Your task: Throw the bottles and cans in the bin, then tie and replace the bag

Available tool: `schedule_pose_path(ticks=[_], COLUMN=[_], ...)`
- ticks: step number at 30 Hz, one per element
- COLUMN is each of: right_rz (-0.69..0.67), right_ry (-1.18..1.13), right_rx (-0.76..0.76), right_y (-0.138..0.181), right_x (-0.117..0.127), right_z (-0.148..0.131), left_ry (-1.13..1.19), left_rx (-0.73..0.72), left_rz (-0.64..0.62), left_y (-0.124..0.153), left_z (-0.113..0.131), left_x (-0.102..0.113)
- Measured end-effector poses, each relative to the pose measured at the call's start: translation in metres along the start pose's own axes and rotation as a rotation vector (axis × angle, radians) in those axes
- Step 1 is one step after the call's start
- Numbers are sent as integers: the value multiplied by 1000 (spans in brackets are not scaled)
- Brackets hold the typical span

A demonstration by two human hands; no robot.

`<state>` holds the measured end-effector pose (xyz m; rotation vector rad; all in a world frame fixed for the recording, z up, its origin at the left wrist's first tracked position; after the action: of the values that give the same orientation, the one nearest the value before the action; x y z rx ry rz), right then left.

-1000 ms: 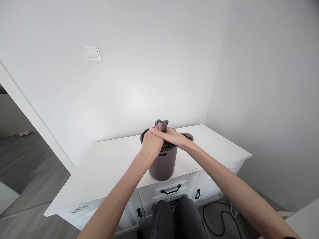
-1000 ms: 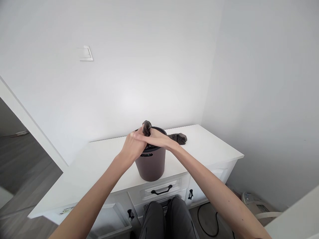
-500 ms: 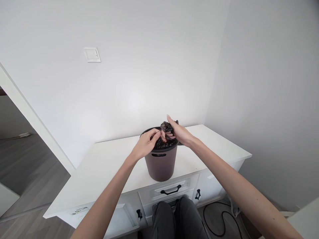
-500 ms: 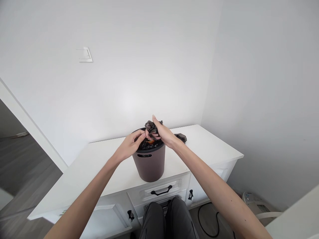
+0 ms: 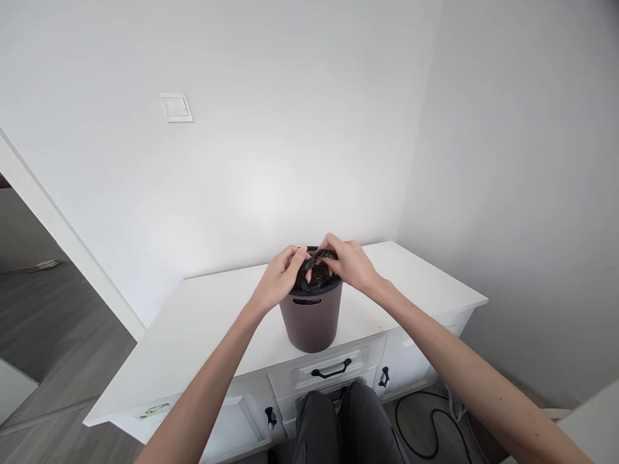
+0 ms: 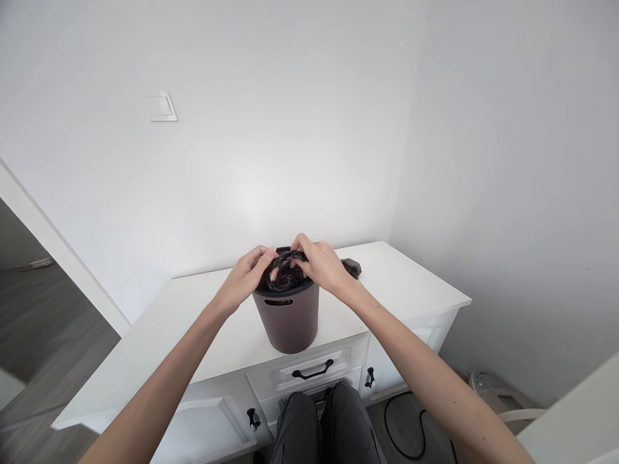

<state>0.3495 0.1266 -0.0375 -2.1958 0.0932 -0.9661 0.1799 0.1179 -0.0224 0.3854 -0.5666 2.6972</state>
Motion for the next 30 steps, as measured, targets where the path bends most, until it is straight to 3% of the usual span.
schedule_pose_path(ticks=[5,10,19,26,30], right_rz=[247,351,257,260,252], right_ry=[172,304,166,170,187], right_rx=[108,186,232,261,344], right_y=[5,8,19,34,51], right_x=[0,2,10,11,19], right_z=[-1,-8,-9,-11,-20], left_ry=[45,44,16,-460,-791], left_rx=[66,116,74,-143,-191], left_rz=[27,-100,82,309,317], left_y=[-2,-11,-16,-30,-51], left_z=[-1,-1,-8,-18,-31], left_x=[-1,-7,1,22,39])
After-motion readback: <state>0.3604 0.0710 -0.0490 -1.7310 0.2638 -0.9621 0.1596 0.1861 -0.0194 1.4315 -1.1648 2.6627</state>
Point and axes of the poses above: each hand's wrist, its own y-axis away from the middle knuckle, its own x-axis out of the back of the hand, z = x × y, the point moved 6 cm from there along -y, towards the middle knuckle, and after that the axes turned 6 degrees about y, right-handed, at the moved point
